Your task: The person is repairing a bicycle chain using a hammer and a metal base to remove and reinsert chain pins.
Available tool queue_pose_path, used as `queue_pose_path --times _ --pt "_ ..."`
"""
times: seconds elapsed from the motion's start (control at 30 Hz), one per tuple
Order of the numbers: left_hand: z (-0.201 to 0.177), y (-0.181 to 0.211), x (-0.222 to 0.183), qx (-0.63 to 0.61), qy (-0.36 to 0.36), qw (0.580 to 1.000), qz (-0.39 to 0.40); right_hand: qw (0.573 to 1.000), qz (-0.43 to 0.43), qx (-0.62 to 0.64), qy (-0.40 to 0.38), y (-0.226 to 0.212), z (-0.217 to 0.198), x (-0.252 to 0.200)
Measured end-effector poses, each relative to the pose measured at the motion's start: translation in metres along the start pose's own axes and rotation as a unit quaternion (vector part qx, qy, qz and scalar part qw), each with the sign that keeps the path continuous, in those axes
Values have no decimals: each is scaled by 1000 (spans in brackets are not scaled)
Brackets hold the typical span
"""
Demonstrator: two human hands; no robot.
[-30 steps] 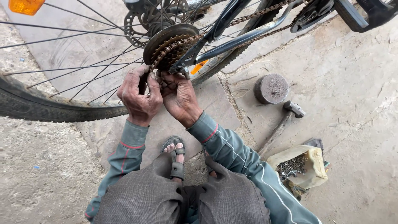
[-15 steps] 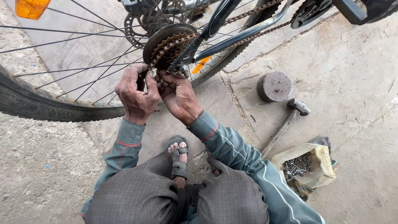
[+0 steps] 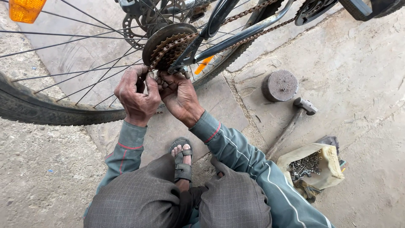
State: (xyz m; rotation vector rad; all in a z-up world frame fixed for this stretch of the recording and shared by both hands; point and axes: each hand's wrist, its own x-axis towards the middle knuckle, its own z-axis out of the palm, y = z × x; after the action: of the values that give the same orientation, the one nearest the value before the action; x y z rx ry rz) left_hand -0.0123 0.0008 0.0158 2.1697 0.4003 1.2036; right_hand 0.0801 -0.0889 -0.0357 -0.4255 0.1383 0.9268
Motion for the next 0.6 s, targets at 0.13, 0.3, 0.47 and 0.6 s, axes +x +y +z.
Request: queue_pose_path --times 0.13,0.3,0.47,0.6 --pt "-1 -1 0 0 -6 1000 -1 1000 -1 1 5 -1 0 0" --pt "0 -3 -1 -11 -6 1000 0 1000 4 7 -10 -3 2 -5" --pt "-2 -1 -1 -6 -3 1000 9 1000 15 -9 6 -3 3 -7" --pt "0 -5 -2 6 -12 1000 2 1000 -8 -13 3 -2 4 -4"
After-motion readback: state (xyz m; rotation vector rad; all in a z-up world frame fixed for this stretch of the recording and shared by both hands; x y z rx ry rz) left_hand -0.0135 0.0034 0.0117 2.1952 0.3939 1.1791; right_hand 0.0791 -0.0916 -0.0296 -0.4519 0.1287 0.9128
